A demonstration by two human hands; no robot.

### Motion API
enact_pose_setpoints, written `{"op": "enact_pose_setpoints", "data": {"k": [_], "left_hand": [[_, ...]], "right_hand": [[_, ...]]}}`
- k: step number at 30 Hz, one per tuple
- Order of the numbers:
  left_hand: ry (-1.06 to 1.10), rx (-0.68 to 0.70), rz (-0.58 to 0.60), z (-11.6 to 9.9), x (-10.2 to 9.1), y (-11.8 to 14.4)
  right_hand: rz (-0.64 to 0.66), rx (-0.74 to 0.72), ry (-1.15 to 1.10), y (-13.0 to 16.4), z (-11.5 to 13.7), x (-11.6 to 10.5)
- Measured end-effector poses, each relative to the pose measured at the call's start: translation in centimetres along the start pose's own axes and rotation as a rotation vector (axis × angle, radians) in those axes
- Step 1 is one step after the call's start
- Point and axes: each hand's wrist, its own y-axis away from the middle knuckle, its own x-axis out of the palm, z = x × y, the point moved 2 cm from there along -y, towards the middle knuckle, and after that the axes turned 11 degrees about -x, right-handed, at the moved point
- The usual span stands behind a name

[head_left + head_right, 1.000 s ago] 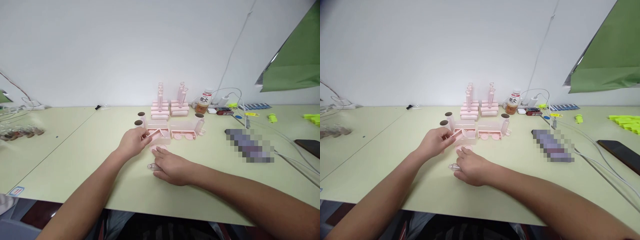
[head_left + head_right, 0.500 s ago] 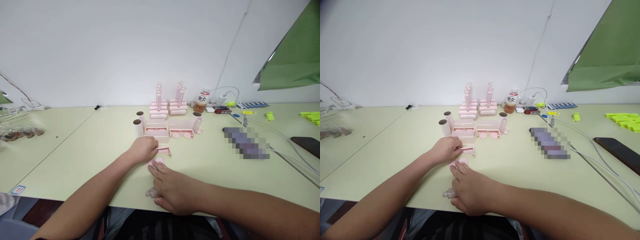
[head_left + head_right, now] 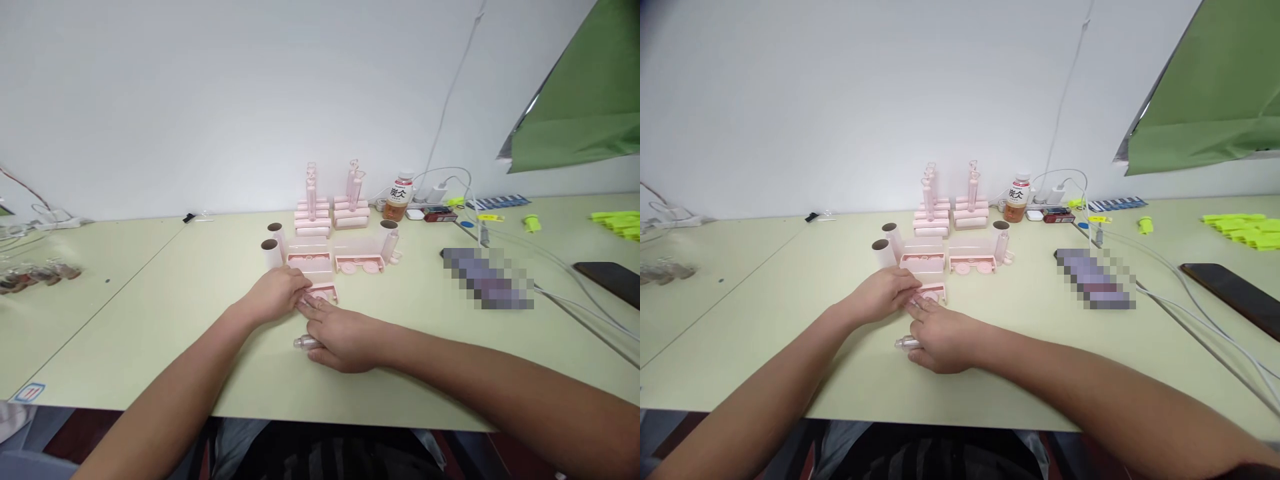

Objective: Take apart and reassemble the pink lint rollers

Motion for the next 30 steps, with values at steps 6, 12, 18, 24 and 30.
{"op": "enact_pose_setpoints", "data": {"k": [6,12,18,24,30], "left_hand": [[-0.101,-0.208,-0.044,0.3,-0.7,0.9],[-0.179,-0.369,0.066,-0.4,-0.1,0.8],[-0.194,-0.395,0.084,-0.7,0.2,0.5],[-0.172,-0.354,0.056,-0.5,0.0,0.4],[-0.078,-0.307,0.016,0.3,0.2,0.6]], "right_hand": [[-0.071,-0.01,0.075,0.5,0.0,0.2],[-0.099,0.007,0.178,1.5,1.8,1.4],[-0.113,0.113,0.17,1.6,1.1,1.6],[-0.133,0.123,0.192,1.4,0.7,1.5],[-0.186,0.108,0.203,1.4,0.7,1.5]]}}
